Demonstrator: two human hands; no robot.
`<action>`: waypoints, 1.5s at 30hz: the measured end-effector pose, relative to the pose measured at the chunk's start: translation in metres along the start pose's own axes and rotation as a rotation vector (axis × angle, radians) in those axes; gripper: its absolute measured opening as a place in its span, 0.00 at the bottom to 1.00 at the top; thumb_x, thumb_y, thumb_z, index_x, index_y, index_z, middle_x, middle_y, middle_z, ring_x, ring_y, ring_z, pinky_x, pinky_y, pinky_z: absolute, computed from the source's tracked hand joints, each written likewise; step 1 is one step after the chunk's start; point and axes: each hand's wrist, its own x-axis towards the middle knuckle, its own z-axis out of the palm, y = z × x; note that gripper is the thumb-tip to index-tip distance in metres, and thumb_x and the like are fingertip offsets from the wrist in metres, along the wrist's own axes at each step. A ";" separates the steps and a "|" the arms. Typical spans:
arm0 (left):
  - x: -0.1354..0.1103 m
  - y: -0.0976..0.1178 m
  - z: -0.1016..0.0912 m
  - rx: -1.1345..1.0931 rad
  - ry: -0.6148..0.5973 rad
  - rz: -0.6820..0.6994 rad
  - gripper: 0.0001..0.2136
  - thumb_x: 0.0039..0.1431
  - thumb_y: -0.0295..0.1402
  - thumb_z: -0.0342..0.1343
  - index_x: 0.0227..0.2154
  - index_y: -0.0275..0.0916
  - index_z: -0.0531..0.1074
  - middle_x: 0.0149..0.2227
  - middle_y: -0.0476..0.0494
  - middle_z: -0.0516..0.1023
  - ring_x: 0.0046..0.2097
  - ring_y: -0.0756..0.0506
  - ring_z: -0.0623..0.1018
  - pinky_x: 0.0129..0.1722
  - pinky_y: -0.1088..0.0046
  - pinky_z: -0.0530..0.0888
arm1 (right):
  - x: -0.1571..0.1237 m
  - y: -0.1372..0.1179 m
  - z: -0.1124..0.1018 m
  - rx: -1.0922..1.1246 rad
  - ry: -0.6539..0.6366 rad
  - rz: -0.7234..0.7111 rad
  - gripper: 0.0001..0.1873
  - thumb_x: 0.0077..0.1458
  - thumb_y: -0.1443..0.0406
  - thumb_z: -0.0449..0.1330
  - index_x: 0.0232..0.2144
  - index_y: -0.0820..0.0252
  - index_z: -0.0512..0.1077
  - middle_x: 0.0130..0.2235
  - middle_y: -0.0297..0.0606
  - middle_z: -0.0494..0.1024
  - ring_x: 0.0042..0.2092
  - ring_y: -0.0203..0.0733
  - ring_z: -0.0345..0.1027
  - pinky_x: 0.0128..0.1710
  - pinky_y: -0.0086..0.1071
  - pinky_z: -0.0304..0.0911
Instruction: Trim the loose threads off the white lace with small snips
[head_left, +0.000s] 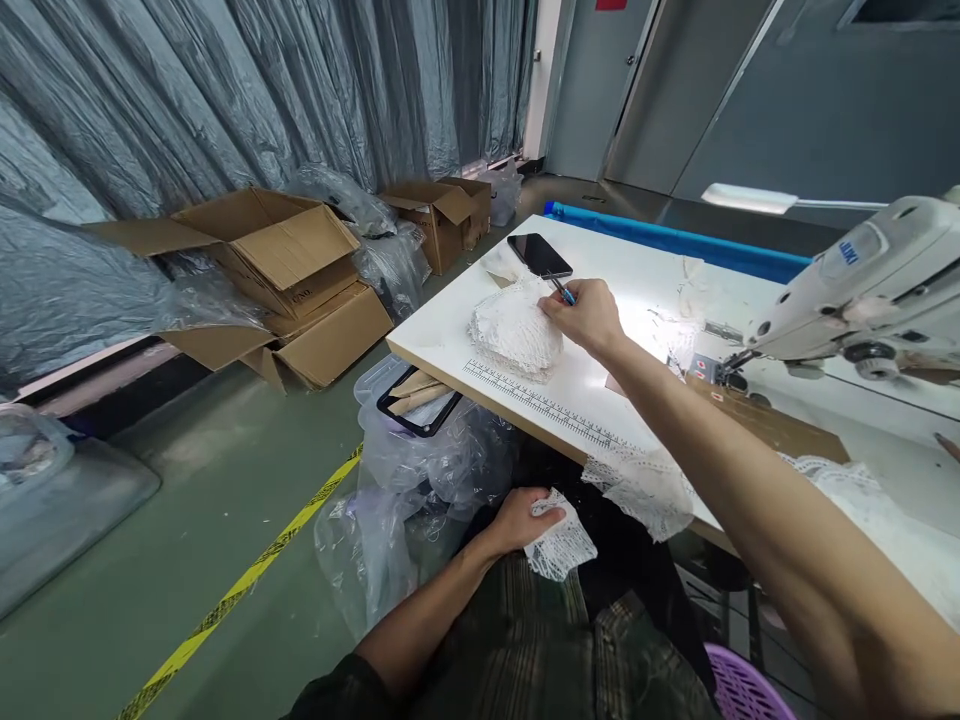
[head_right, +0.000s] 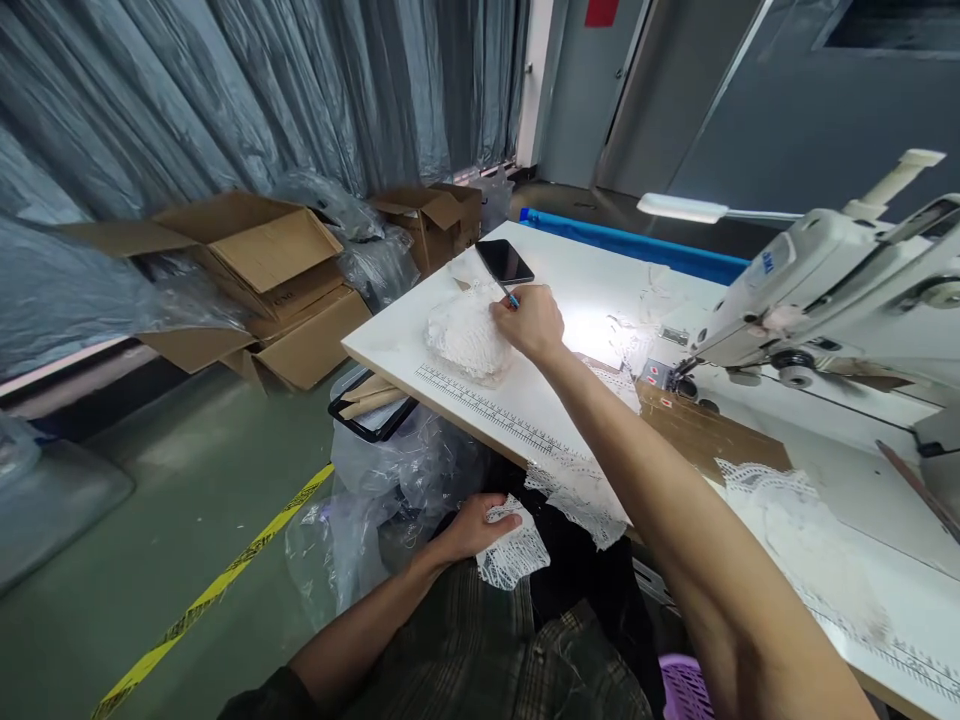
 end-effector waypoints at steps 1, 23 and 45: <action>0.000 0.000 0.000 -0.014 0.002 -0.009 0.17 0.51 0.46 0.59 0.21 0.35 0.70 0.23 0.50 0.68 0.30 0.48 0.68 0.28 0.75 0.63 | 0.000 0.001 0.000 0.002 -0.003 -0.012 0.09 0.52 0.62 0.58 0.23 0.60 0.68 0.28 0.40 0.69 0.31 0.43 0.63 0.31 0.38 0.58; 0.003 0.007 0.000 -0.046 -0.008 0.012 0.17 0.48 0.47 0.62 0.31 0.35 0.77 0.31 0.42 0.79 0.33 0.44 0.75 0.32 0.72 0.71 | -0.184 0.155 -0.184 -0.445 0.313 0.291 0.09 0.59 0.58 0.55 0.29 0.55 0.69 0.19 0.39 0.67 0.22 0.48 0.63 0.24 0.38 0.51; -0.002 0.066 -0.026 -0.218 -0.005 0.262 0.29 0.49 0.58 0.58 0.41 0.35 0.78 0.43 0.37 0.81 0.48 0.37 0.77 0.51 0.63 0.71 | -0.269 0.095 -0.057 0.307 -0.075 -0.124 0.05 0.60 0.63 0.56 0.35 0.57 0.70 0.29 0.35 0.76 0.27 0.37 0.67 0.28 0.29 0.63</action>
